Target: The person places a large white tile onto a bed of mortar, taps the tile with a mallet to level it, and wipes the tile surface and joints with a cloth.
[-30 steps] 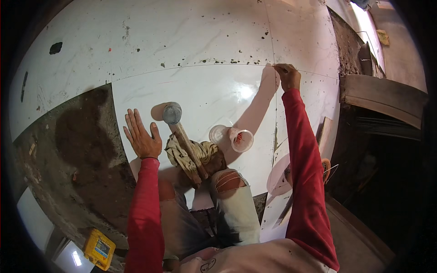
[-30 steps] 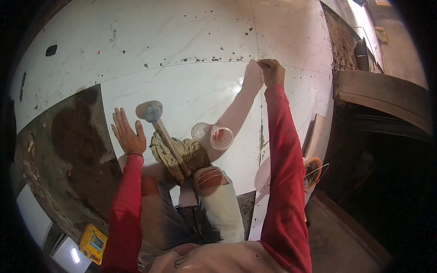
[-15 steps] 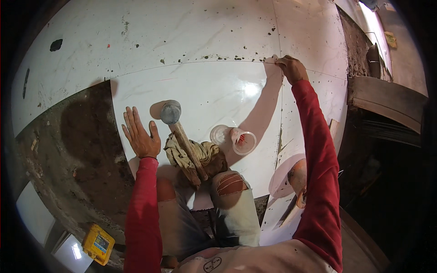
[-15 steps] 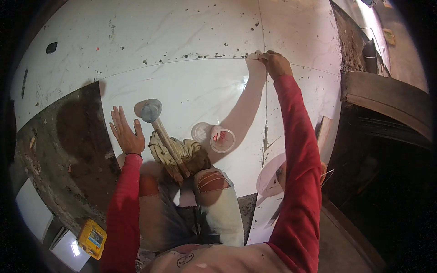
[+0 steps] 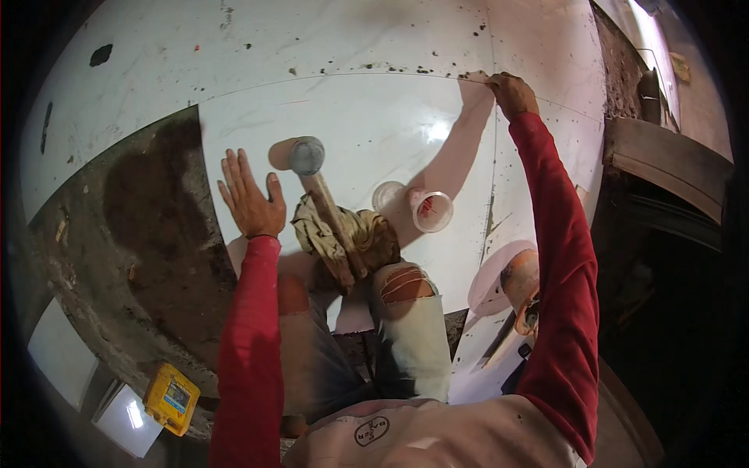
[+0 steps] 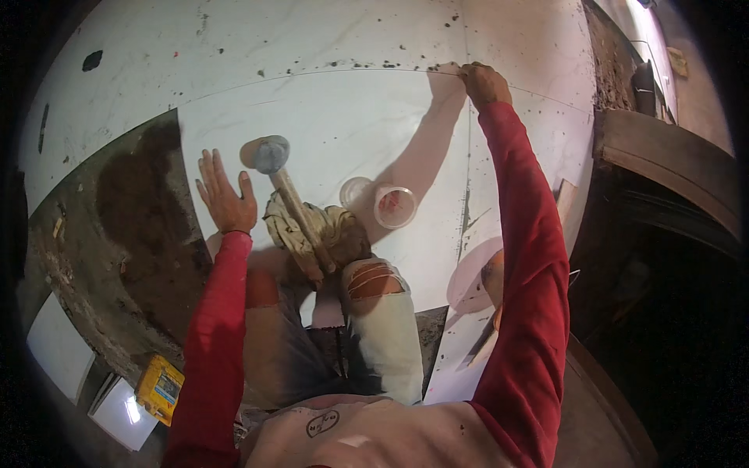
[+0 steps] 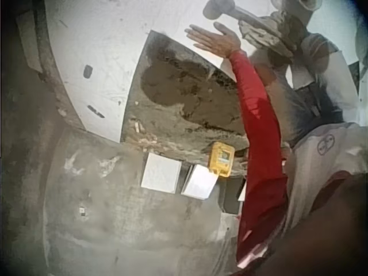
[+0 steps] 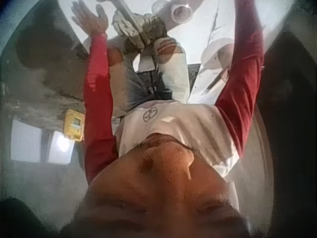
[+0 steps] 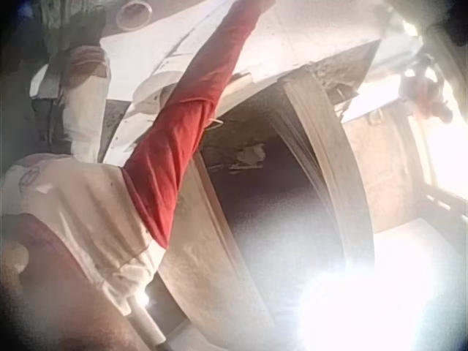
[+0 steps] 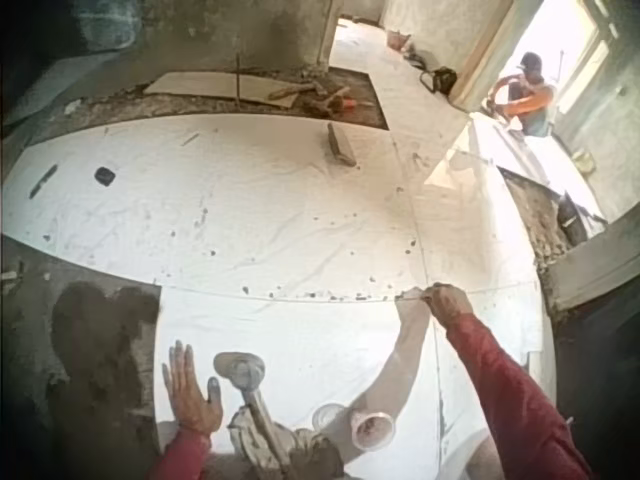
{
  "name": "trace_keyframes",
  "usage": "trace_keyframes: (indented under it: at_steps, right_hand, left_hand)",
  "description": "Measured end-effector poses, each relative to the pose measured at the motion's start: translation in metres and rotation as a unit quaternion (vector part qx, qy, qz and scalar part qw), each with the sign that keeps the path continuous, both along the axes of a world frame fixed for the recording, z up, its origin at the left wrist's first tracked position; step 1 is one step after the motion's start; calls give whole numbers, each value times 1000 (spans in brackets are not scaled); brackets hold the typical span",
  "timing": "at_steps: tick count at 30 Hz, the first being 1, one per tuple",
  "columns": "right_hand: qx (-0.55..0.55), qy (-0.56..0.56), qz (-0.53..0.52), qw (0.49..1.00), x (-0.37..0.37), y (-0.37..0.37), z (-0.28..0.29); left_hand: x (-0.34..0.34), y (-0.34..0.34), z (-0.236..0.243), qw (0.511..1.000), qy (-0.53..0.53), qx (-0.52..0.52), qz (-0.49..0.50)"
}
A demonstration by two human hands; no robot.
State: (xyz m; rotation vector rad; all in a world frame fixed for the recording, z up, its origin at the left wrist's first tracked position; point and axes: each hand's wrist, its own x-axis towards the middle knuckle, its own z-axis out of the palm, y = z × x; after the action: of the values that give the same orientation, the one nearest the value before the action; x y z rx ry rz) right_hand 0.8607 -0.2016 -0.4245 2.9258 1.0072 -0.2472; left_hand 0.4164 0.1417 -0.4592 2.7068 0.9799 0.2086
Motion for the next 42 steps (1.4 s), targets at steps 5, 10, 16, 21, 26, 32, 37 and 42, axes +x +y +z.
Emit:
trace_keyframes:
  at_steps: [5,10,16,21,26,32,37,42]
  right_hand:
    - [204,-133,-66,968,-91,60,62]
    - [233,244,-53,940,-321,131,79]
    - [115,167,-103,974,-375,189,27]
    - [252,146,-31,956,-268,240,119]
    - [406,107,-45,906,-230,280,110]
    - [130,265,170,940,-214,245,79]
    - [242,227,111,937,-213,242,65]
    - [18,173,155,972,-220,212,31]
  left_hand:
    - [0,3,3,1000,14,-14,7]
    - [-1,4,4,999,42,-24,14]
    - [-4,4,2,998,45,-37,27]
    - [-7,4,0,995,97,16,31]
    - [-8,2,6,997,46,-32,47]
    - [-10,1,10,997,32,-49,50]
    - [-9,3,9,998,22,-40,49]
    - [-7,4,9,997,27,-49,46]
